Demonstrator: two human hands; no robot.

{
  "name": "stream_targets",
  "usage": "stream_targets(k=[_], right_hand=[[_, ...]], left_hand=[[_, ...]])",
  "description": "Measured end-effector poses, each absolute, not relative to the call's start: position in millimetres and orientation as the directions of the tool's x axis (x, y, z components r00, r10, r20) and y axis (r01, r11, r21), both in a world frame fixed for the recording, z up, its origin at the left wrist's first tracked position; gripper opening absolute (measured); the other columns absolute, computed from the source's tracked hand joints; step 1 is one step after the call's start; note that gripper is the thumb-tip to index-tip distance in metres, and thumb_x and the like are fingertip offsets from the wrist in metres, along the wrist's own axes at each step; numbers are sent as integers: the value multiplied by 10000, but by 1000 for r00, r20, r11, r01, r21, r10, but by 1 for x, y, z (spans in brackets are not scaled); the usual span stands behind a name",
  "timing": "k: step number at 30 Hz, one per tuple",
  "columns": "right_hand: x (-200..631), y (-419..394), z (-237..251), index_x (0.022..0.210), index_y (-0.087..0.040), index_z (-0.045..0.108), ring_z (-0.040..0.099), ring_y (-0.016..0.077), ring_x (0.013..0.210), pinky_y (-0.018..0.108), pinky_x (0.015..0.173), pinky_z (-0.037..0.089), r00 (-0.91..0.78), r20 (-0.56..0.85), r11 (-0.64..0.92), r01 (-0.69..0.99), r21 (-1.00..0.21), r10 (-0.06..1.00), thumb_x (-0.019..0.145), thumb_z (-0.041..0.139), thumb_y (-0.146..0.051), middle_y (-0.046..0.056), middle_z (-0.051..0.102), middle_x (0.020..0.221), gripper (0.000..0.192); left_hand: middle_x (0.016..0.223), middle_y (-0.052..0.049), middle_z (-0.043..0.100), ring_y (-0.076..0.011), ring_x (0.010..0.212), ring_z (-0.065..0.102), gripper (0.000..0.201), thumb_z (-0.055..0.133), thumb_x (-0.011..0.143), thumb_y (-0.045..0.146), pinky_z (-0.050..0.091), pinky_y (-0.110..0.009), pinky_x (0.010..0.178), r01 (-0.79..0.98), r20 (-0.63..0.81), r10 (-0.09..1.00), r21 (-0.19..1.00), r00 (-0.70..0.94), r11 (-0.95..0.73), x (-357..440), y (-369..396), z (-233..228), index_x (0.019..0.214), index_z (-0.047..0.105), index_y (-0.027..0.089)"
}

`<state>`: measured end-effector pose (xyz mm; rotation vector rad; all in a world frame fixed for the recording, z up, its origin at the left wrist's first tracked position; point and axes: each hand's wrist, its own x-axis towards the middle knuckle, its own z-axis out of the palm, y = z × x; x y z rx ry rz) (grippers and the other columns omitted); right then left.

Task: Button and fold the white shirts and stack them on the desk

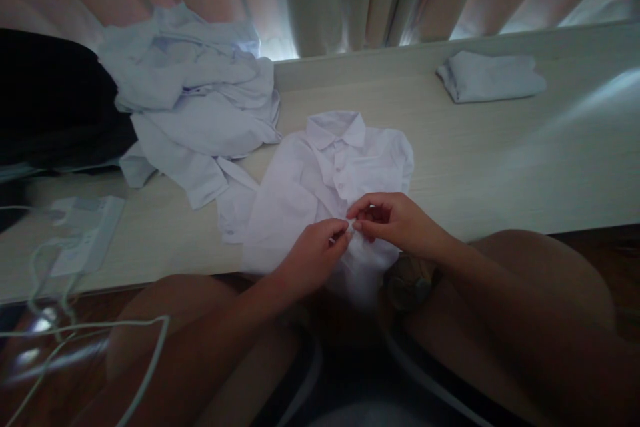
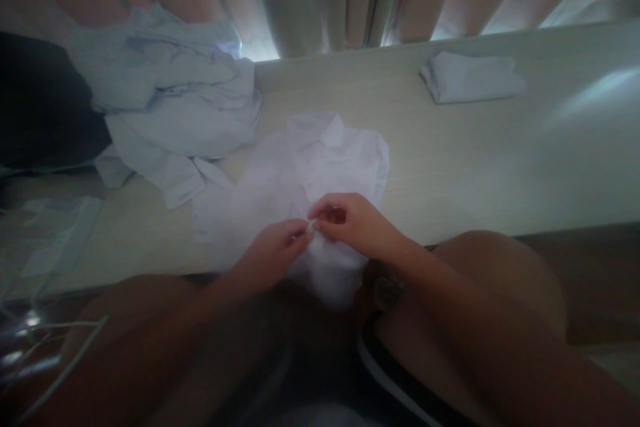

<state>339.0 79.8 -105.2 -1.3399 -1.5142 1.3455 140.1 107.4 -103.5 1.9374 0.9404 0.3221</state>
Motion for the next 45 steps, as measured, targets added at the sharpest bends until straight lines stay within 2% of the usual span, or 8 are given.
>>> stream_targets(k=[9, 16, 25, 34, 37, 39, 42, 45], right_hand=[[348, 81, -107, 1039, -182, 731, 630, 130, 623, 258, 603, 515, -355, -163, -94, 204, -975, 921, 852, 666, -338, 21, 706, 773, 252], [348, 81, -102, 1016, -193, 731, 660, 146, 620, 253, 613, 514, -355, -164, -59, 287, -956, 921, 872, 652, -335, 2, 700, 669, 218], [347, 81, -106, 961, -184, 696, 642, 129, 607, 230, 592, 490, -376, -167, -63, 274, -960, 912, 858, 662, -313, -8, 684, 663, 168], [354, 84, -110, 951, -189, 678, 652, 152, 647, 267, 631, 502, -388, -246, -183, 192, -964, 888, 843, 688, -360, 9, 689, 700, 203], [356, 84, -113, 983, -197, 666, 631, 152, 639, 281, 627, 497, -362, -227, -168, 187, -968, 904, 850, 681, -372, 3, 672, 704, 220], [356, 84, -114, 1020, -204, 643, 619, 148, 658, 286, 636, 494, -312, -176, -121, 189, -974, 934, 856, 674, -364, 2, 663, 753, 231], [355, 83, -112, 1042, -211, 599, 616, 156, 782, 291, 696, 488, -241, -82, -19, 253, -967, 967, 828, 711, -381, 20, 658, 911, 295], [353, 82, -108, 931, -201, 604, 578, 160, 794, 290, 698, 453, -304, -106, 33, 419, -907, 947, 789, 749, -440, 13, 637, 893, 314]], left_hand=[[837, -7, 691, -178, 793, 602, 263, 480, 946, 313, 425, -265, 731, 464, -156, 668, 829, 728, -312, 136, 110, -103, 853, 708, 218], [869, -11, 701, -171, 791, 603, 262, 468, 957, 285, 437, -259, 759, 430, -118, 686, 850, 718, -304, 137, 109, -103, 899, 712, 210], [742, 14, 691, -139, 687, 575, 216, 558, 897, 246, 405, -241, 655, 448, -124, 718, 849, 685, -281, 138, 107, -98, 802, 746, 198], [768, -8, 716, -142, 705, 601, 189, 648, 844, 320, 425, -231, 646, 375, -246, 720, 927, 648, -21, 141, 112, -103, 818, 750, 163], [783, -9, 696, -136, 703, 587, 193, 676, 817, 336, 426, -235, 653, 303, -309, 696, 943, 648, 138, 141, 115, -106, 840, 729, 152], [683, 19, 620, -108, 618, 521, 210, 658, 831, 354, 383, -224, 586, 268, -354, 699, 934, 621, 235, 141, 116, -106, 808, 702, 150], [592, 48, 507, -87, 537, 421, 258, 637, 844, 393, 301, -221, 510, 246, -404, 700, 915, 588, 321, 140, 118, -107, 751, 656, 153], [645, 32, 554, -92, 560, 447, 254, 669, 811, 404, 320, -224, 522, 215, -405, 692, 912, 598, 348, 139, 119, -108, 769, 658, 153]])
